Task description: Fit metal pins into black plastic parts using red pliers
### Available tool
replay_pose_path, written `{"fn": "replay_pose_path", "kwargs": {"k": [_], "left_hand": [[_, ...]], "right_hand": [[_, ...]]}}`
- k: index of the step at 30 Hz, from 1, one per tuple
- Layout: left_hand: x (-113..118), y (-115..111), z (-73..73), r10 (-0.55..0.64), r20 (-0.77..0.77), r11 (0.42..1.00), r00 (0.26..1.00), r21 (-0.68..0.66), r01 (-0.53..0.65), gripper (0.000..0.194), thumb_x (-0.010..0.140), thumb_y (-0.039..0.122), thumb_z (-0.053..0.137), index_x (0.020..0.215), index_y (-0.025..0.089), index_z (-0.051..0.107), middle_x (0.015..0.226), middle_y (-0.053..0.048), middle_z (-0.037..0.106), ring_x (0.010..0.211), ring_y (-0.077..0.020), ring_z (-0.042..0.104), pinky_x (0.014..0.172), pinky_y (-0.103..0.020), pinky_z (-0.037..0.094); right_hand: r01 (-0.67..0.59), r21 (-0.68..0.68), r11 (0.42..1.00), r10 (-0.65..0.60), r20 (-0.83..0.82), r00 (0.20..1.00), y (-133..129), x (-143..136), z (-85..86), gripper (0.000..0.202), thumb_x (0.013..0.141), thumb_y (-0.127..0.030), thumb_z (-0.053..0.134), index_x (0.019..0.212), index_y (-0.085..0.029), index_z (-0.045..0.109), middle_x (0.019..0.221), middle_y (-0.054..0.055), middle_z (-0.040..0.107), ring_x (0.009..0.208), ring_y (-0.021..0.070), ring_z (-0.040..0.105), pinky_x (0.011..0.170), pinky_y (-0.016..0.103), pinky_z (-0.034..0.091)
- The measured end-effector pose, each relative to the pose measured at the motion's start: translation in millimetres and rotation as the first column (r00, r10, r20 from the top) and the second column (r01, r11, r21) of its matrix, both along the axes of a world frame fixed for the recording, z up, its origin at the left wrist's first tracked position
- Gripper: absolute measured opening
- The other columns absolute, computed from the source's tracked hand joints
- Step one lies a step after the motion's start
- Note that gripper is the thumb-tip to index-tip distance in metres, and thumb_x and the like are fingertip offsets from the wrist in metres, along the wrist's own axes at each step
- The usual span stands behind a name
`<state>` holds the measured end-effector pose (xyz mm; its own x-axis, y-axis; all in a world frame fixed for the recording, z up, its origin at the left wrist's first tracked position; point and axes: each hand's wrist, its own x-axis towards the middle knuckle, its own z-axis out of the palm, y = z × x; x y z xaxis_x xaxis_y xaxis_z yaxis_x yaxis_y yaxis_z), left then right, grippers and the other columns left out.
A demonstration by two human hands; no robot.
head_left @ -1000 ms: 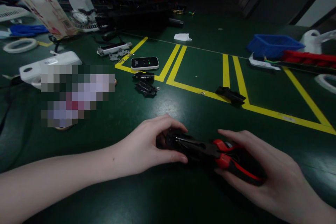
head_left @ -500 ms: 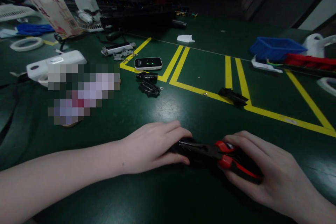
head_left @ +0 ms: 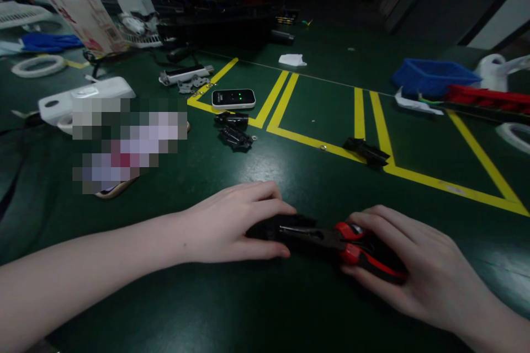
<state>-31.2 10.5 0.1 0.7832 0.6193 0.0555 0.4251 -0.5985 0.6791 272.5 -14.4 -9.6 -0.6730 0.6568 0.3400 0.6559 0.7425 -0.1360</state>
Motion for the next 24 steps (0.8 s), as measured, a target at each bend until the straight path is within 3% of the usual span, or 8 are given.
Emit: {"fn": "replay_pose_path", "kwargs": {"k": [10,24], "left_hand": [[3.1,-3.6,2.9,0.028,-0.028,0.999,0.999,-0.018,-0.029,0.039,0.093,0.027,0.062,0.131,0.017,0.059,0.112,-0.008,0.058,0.097,-0.0195,0.058,0.084,-0.030,0.050],[4.8,-1.1,2.6,0.030,-0.017,0.997,0.999,-0.071,-0.031,0.032,0.093,0.023,0.061,0.124,0.019,0.064,0.101,-0.003,0.055,0.089,-0.0153,0.055,0.076,-0.026,0.045]], "right_hand": [[-0.001,-0.033,0.999,0.001,0.017,1.000,-0.8,0.2,-2.4,0.040,0.090,-0.048,0.059,0.116,-0.018,0.054,0.098,0.011,0.064,0.076,0.0203,0.067,0.057,0.033,0.060],[0.009,-0.060,0.998,-0.010,-0.021,1.000,-0.6,-0.6,-4.4,0.040,0.090,-0.049,0.059,0.116,-0.018,0.055,0.099,0.012,0.064,0.078,0.0234,0.066,0.059,0.037,0.059]]}}
